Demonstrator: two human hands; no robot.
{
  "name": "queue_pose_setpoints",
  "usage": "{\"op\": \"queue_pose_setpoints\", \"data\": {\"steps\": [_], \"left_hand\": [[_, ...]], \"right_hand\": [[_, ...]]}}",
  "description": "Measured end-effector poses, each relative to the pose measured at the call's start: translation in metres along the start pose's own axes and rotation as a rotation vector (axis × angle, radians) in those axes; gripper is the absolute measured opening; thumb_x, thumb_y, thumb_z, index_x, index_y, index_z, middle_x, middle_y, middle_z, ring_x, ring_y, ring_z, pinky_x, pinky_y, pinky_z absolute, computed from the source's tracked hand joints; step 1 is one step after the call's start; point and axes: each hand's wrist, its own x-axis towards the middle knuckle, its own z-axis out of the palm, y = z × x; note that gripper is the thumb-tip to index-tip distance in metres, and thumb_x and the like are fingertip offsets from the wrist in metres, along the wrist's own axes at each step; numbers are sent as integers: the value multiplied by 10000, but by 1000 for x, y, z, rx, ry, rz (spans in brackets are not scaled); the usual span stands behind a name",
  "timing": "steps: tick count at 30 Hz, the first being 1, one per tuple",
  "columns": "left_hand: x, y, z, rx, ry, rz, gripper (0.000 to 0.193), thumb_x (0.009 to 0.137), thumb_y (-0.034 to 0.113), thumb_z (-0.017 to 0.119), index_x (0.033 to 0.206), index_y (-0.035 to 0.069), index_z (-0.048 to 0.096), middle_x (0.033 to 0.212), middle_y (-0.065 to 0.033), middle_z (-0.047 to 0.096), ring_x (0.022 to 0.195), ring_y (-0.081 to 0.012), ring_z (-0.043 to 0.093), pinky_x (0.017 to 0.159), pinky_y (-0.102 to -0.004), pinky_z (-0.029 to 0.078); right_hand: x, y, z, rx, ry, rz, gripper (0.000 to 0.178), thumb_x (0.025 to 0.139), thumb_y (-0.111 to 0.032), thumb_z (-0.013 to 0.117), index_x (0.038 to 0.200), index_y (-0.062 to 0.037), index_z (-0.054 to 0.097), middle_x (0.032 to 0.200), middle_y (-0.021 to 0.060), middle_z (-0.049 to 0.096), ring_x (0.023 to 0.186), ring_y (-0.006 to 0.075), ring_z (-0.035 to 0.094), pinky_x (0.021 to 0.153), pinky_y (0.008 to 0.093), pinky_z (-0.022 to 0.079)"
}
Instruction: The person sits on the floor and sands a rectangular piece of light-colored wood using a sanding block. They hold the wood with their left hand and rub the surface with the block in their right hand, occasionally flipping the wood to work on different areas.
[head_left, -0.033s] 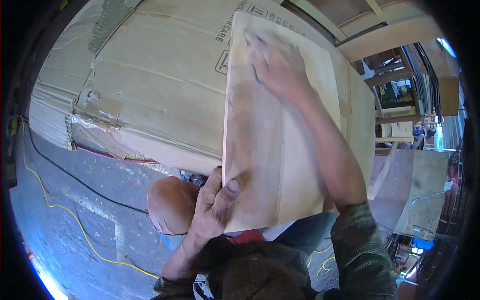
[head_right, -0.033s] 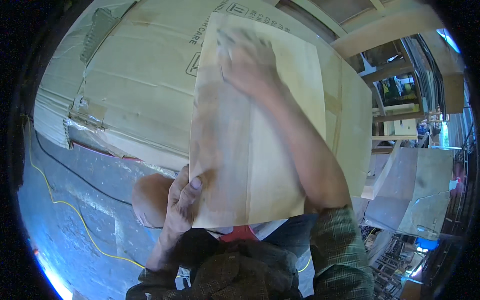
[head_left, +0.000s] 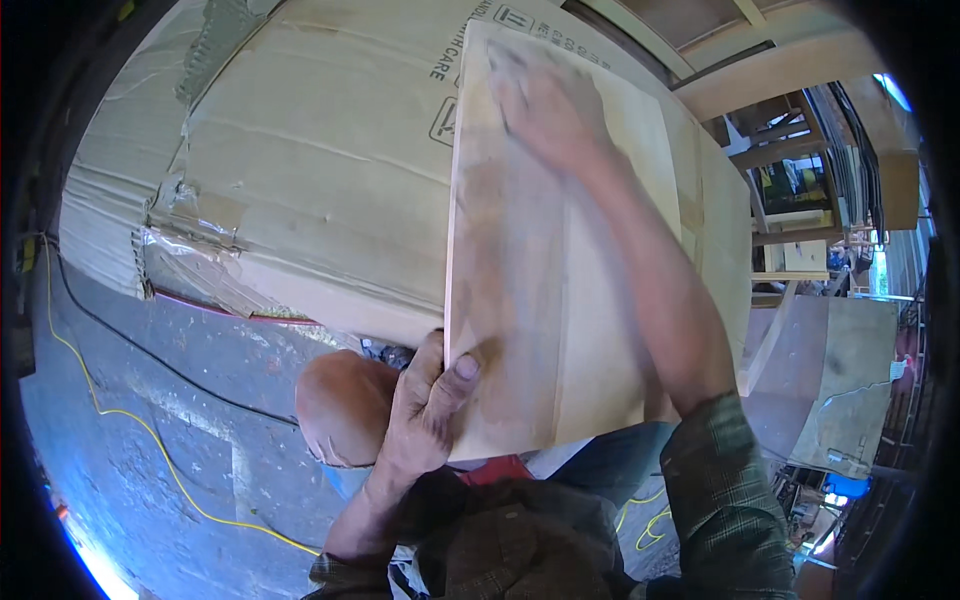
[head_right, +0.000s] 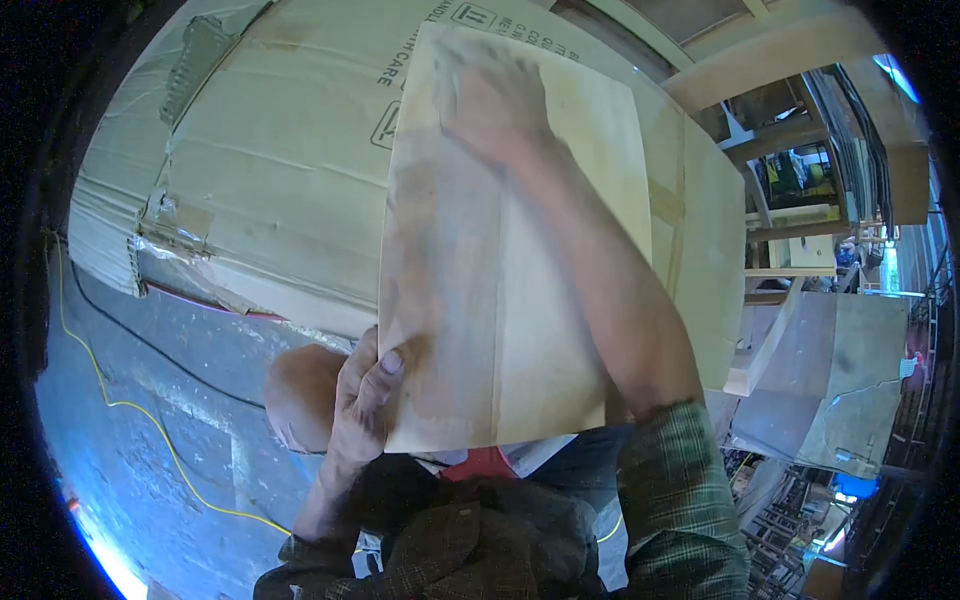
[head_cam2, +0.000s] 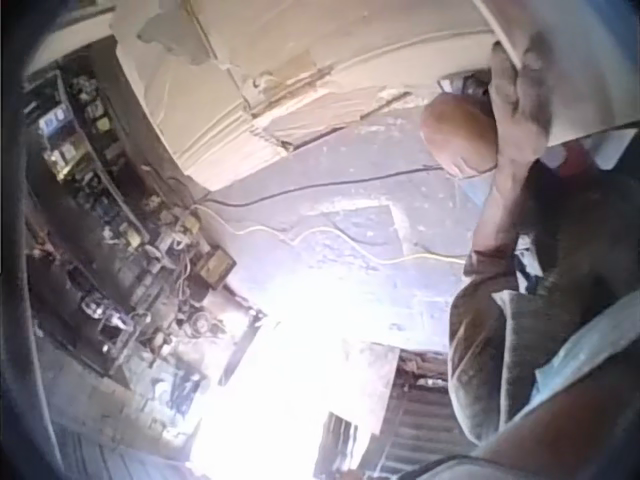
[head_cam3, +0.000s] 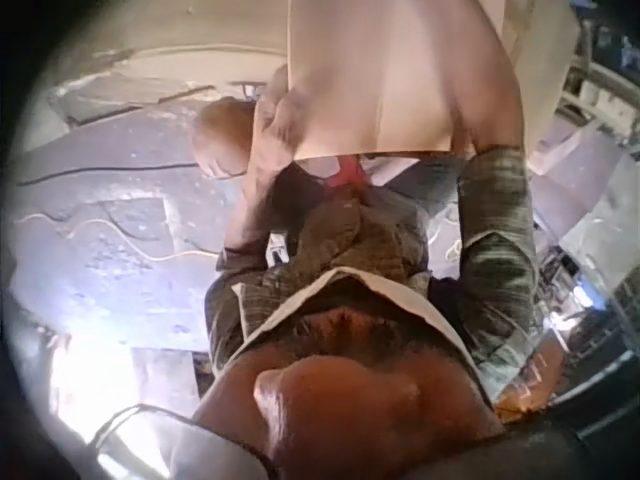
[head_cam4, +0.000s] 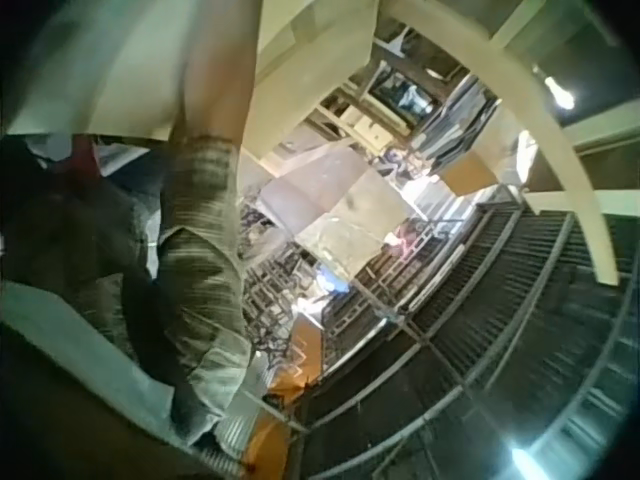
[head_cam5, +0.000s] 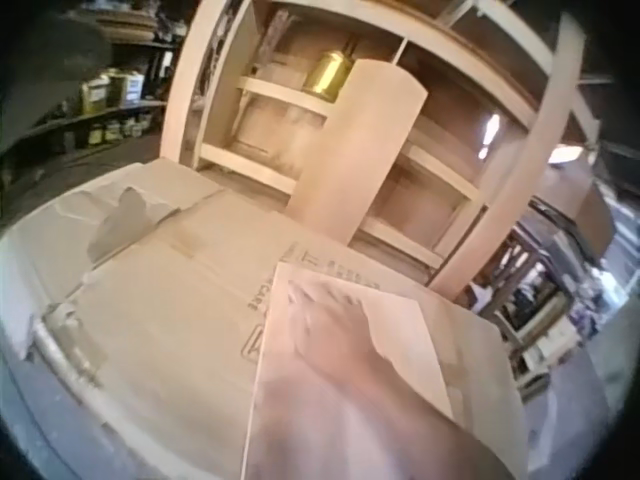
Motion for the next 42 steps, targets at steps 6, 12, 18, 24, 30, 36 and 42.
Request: {"op": "queue_pose_setpoints", "data": {"steps": [6, 12, 18, 24, 30, 36, 42], "left_hand": [[0, -13, -11, 64, -16, 7, 386, 990, 304, 478, 1177, -33, 501, 957, -46, 561, 876, -106, 500, 777, -254, 420], [-1, -1, 2, -50, 19, -1, 390, 984, 309, 489, 1180, -27, 504, 983, -46, 567, 889, -104, 506, 786, -252, 421], [-1, -5, 0, 9, -17, 33, 431, 959, 274, 548, 1247, -31, 448, 1071, -75, 574, 979, -133, 524, 859, -274, 426], [-3, -6, -2, -35, -88, -1, 486, 936, 225, 594, 1287, -50, 399, 1118, -107, 565, 1021, -148, 520, 903, -290, 422], [-4, -7, -6, -3, -67, -1, 448, 936, 179, 574, 1276, -57, 401, 1114, -112, 566, 1018, -152, 523, 892, -296, 429], [-3, -4, 0, -32, -80, 18, 433, 937, 180, 574, 1264, -54, 413, 1105, -103, 563, 1005, -144, 517, 886, -286, 425], [-6, -5, -6, -26, -45, -9, 496, 886, 143, 583, 1316, -38, 412, 1149, -107, 580, 1025, -167, 546, 908, -300, 424]], "right_hand": [[-23, -15, -13, 90, 16, -53, 411, 917, -284, 486, 1235, -37, 569, 1303, 138, 525, 1185, 310, 508, 945, 432, 424], [-45, -38, -11, -31, 49, -78, 408, 913, -302, 489, 1208, -38, 587, 1241, 118, 531, 1138, 287, 498, 927, 436, 402], [-42, -51, -3, -52, 125, -97, 378, 901, -314, 497, 1127, -26, 592, 1158, 116, 542, 1063, 303, 488, 888, 449, 390], [-19, -32, 10, -31, 222, -134, 430, 882, -338, 535, 1118, 19, 576, 1106, 159, 554, 1007, 348, 507, 871, 475, 395], [-50, -48, 6, 78, 122, -143, 501, 929, -330, 466, 1245, 55, 513, 1327, 199, 478, 1202, 404, 452, 1004, 463, 364], [-8, -35, -5, 22, -24, 32, 565, 938, -391, 457, 1296, 45, 481, 1333, 216, 483, 1221, 379, 457, 1025, 461, 353], [-67, -58, -3, -47, 130, -158, 566, 929, -440, 456, 1233, 30, 540, 1300, 185, 518, 1205, 358, 472, 1005, 492, 343]]}}
